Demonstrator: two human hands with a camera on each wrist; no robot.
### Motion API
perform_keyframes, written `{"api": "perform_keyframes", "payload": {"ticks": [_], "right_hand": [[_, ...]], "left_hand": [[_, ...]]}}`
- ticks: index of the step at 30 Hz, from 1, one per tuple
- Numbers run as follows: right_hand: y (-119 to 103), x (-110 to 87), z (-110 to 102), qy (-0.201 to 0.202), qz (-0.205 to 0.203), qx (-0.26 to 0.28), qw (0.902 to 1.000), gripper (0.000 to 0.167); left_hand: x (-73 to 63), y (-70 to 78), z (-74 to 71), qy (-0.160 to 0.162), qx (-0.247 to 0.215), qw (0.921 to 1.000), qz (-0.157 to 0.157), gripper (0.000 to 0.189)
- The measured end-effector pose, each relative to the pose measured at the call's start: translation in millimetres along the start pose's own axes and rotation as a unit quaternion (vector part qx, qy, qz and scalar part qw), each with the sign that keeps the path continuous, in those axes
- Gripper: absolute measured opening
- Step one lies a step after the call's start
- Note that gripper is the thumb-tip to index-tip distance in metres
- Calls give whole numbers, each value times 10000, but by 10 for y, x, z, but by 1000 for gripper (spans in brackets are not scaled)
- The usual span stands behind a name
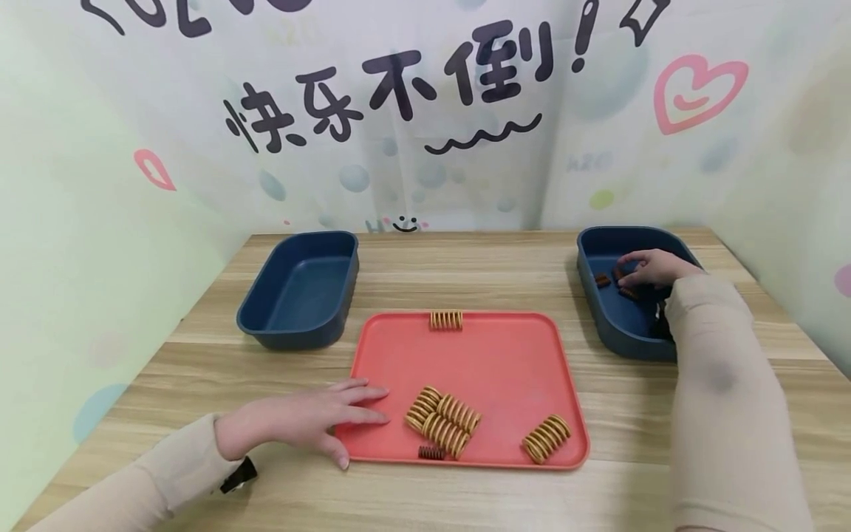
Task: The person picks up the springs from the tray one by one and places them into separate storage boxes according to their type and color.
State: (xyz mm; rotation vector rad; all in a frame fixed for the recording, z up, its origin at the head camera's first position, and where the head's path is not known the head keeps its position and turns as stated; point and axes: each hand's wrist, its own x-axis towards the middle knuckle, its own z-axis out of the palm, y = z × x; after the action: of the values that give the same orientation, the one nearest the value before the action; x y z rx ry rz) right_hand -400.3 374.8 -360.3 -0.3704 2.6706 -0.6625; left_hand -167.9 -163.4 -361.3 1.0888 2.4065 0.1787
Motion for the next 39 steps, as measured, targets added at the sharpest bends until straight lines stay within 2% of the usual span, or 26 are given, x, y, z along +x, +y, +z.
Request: {"api": "perform_keyframes", "payload": {"ticks": [3, 5, 11, 18, 23, 28, 32, 34, 37, 39], "right_hand": [[-69, -21, -56, -155, 13, 20, 9999, 59], [-113, -33, -99, -117, -19, -67, 9999, 60], [-264, -96, -226, 693, -275, -330, 9967, 55], [-585, -303, -368, 1420, -61, -191, 9897, 58], [-910, -473, -355, 1953, -193, 87, 9805, 62], [-1234, -625, -262, 2129, -408, 421, 9753, 63], [-1498, -730, -117, 2208, -948, 402, 9699, 55], [-1650, -770, -16, 2247, -1465, 245, 9630, 50], [-1879, -815, 160, 2156, -2417, -128, 9460, 47], [-2008, -833, 282, 2035, -3036, -475, 9296, 46]], "left_hand": [[-4, -5, 2, 14, -6, 10000, 32, 66], [-6, -8, 1, -4, -45, 10000, -15, 66], [-2, -4, 4, -65, -117, 9998, -134, 66], [9, 0, 8, -50, -31, 10000, -72, 66], [3, -12, 8, -1, -33, 10000, 3, 66], [-1, -22, 7, 75, -51, 9999, 113, 67], [2, -22, 6, 53, -42, 9999, 94, 67], [3, -17, 7, 18, -60, 10000, 47, 67], [3, -10, 6, -22, -94, 9999, -50, 67], [5, -8, 9, -36, -116, 9999, -89, 67]]}}
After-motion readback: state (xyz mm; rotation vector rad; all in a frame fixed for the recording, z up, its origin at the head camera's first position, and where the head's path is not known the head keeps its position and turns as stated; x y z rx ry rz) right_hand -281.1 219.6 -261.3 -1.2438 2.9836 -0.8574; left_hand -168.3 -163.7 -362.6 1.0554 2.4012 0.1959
